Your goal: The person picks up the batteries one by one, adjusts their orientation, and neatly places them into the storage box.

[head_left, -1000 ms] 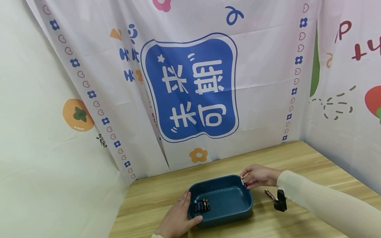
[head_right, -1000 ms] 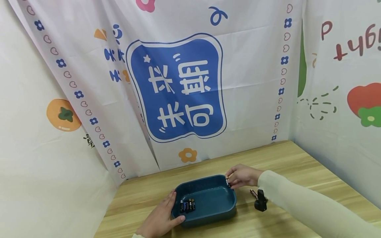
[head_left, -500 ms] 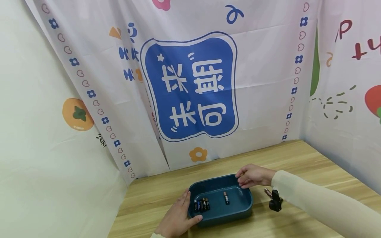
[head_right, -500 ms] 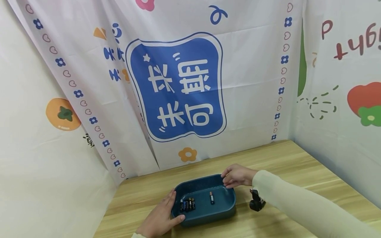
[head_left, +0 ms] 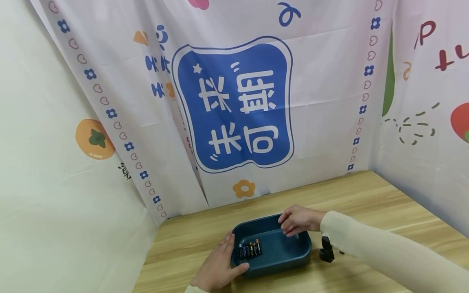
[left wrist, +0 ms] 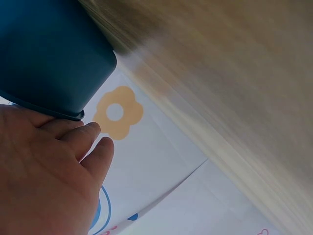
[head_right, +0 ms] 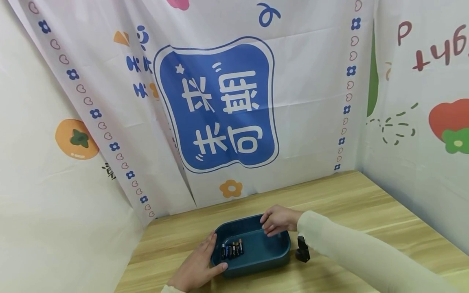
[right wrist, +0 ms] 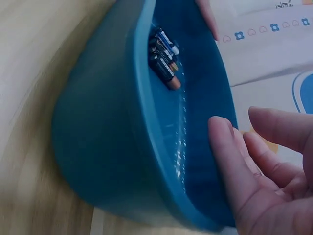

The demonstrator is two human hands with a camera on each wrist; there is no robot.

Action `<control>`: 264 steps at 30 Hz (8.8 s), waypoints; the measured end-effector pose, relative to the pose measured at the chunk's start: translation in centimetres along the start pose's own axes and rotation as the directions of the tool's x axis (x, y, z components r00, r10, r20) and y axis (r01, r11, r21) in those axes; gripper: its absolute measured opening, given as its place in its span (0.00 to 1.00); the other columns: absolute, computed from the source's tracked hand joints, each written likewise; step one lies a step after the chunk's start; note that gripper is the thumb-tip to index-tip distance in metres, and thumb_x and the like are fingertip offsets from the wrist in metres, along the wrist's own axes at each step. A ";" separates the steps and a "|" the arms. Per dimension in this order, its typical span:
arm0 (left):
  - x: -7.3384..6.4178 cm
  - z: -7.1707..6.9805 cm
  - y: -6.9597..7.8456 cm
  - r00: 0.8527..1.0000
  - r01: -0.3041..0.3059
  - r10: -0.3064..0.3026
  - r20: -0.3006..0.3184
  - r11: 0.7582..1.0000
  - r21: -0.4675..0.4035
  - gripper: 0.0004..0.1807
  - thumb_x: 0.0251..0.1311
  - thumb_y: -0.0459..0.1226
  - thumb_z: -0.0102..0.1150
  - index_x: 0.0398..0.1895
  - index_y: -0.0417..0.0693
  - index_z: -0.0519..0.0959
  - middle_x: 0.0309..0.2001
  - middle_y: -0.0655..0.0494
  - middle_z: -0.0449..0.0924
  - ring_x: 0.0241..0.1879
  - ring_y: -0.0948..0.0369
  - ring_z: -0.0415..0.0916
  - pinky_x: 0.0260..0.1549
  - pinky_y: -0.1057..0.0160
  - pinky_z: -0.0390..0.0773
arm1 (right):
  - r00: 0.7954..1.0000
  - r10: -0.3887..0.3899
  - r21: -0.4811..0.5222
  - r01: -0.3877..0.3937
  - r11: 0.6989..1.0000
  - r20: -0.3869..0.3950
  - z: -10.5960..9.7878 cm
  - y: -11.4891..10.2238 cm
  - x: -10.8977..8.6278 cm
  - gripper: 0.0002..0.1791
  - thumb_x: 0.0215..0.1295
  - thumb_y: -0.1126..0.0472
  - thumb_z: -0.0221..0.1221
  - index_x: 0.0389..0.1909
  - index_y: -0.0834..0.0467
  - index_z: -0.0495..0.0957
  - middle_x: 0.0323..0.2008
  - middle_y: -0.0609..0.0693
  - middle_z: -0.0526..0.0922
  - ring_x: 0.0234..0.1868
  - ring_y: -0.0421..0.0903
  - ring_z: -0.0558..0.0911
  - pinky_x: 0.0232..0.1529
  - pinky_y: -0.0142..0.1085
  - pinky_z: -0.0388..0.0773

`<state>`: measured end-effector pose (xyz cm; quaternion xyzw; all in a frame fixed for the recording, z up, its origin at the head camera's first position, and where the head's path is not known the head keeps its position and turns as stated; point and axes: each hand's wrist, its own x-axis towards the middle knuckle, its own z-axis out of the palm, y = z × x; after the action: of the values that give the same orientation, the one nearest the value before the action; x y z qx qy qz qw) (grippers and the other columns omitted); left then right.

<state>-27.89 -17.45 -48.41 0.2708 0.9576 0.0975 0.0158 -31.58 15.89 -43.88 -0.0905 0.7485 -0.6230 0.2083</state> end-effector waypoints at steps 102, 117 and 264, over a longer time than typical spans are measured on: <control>0.1 -0.2 -0.2 1.000 -0.010 0.009 -0.025 1.000 -0.026 0.54 0.61 0.71 0.40 0.76 0.38 0.51 0.76 0.46 0.44 0.71 0.49 0.52 0.65 0.45 0.60 | 0.991 0.092 -0.374 -0.121 0.919 -0.093 9.6 1.1 6.5 0.04 0.54 0.75 0.65 0.28 0.65 0.81 0.30 0.54 0.80 0.25 0.49 0.82 0.26 0.38 0.83; 0.2 -0.1 0.0 0.999 -0.018 0.017 -0.038 0.999 -0.031 0.53 0.62 0.70 0.41 0.76 0.38 0.52 0.76 0.46 0.44 0.71 0.49 0.53 0.64 0.45 0.61 | 0.991 0.094 -0.377 -0.122 0.918 -0.090 9.9 0.8 5.9 0.06 0.54 0.74 0.65 0.28 0.63 0.78 0.30 0.55 0.79 0.25 0.49 0.82 0.25 0.38 0.83; -0.1 -0.1 0.5 1.000 0.008 -0.008 -0.006 1.000 -0.016 0.54 0.62 0.71 0.39 0.76 0.38 0.49 0.77 0.46 0.42 0.72 0.47 0.51 0.64 0.42 0.60 | 0.979 -0.019 -0.660 -0.124 0.741 -0.204 -7.3 5.1 -5.1 0.09 0.52 0.76 0.64 0.28 0.61 0.77 0.24 0.51 0.76 0.24 0.46 0.78 0.22 0.37 0.79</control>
<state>-27.56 -17.08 -48.24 0.2667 0.9578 0.1059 0.0156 -29.44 25.51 -46.84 -0.0757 0.9411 -0.3126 0.1040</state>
